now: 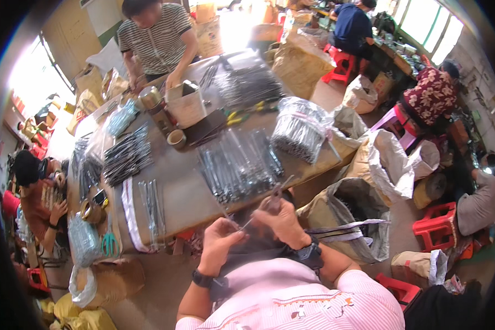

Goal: The person repeatedly picks up thin metal rods from a pile on the table, uses pliers to cut them into shorter segments, and places the cut pieces back on the table. The process is repeated continuously with multiple rods.

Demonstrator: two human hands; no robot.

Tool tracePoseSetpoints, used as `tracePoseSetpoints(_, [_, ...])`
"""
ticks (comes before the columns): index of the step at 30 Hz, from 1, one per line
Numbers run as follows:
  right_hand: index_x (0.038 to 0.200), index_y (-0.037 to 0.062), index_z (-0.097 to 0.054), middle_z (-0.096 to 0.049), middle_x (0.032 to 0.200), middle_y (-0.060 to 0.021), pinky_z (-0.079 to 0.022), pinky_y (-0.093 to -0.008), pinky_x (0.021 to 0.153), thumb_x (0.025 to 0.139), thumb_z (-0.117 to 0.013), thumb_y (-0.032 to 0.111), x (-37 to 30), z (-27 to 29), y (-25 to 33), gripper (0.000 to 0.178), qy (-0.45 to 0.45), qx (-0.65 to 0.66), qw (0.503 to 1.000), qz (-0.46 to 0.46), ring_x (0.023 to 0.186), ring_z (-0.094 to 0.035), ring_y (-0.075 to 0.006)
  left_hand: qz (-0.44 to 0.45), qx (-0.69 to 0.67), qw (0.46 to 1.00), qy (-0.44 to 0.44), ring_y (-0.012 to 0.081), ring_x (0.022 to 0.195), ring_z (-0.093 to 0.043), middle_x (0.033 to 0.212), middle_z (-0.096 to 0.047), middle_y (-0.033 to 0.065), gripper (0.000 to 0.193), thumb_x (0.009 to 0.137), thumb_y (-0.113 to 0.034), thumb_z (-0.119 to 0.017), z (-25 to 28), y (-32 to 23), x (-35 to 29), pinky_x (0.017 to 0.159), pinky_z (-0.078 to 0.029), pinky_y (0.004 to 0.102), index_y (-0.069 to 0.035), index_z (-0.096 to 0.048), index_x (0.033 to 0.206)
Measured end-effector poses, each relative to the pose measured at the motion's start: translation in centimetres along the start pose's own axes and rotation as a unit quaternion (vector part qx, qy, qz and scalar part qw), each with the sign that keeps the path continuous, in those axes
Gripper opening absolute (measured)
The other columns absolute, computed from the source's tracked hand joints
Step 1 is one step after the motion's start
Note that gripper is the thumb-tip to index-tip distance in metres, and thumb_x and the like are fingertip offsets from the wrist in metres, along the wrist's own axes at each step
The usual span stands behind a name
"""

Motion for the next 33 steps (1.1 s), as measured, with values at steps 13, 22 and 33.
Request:
tracePoseSetpoints(13, [0.099, -0.0006, -0.058, -0.066, 0.082, -0.0048, -0.053, -0.0244, 0.063, 0.084, -0.069, 0.003, -0.4, -1.3, -2.3, 0.019, 0.007, 0.007, 0.999, -0.047, 0.071, -0.066, -0.0116, -0.024, 0.019, 0.999, 0.013, 0.0168, 0.076, -0.07, 0.085, -0.069, 0.0085, 0.017, 0.081, 0.004, -0.071, 0.6, 0.3, 0.4, 0.068, -0.059, 0.0281, 0.001, -0.062, 0.095])
tracePoseSetpoints(22, [0.099, -0.0029, -0.06, -0.066, 0.077, -0.009, -0.052, -0.0261, 0.054, 0.086, -0.064, 0.004, 1.8, 2.7, -1.1, 0.015, -0.067, 0.051, 0.996, 0.025, 0.062, -0.063, -0.0144, 0.057, 0.068, 0.994, 0.06, 0.0186, 0.085, -0.068, 0.095, -0.065, 0.0105, 0.039, 0.082, 0.003, -0.065, -0.1, 0.5, 0.2, 0.074, -0.056, 0.0267, 0.005, -0.054, 0.12])
tracePoseSetpoints(33, [0.103, 0.0001, -0.061, -0.068, 0.09, -0.0132, -0.056, -0.0301, 0.063, 0.084, -0.07, 0.004, 1.3, 5.0, -3.4, 0.022, 0.008, 0.134, 0.978, -0.161, 0.067, -0.066, -0.0186, 0.133, 0.145, 0.969, 0.147, 0.0149, 0.084, -0.068, 0.096, -0.065, 0.0088, 0.034, 0.085, 0.002, -0.061, -3.0, 0.4, 0.7, 0.07, -0.056, 0.0236, 0.007, -0.056, 0.119])
Point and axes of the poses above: each hand's wrist, its own x-axis towards the middle knuckle, its own z-axis out of the back of the hand, y = z × x, the point moved 4 cm from there along x, towards the middle knuckle
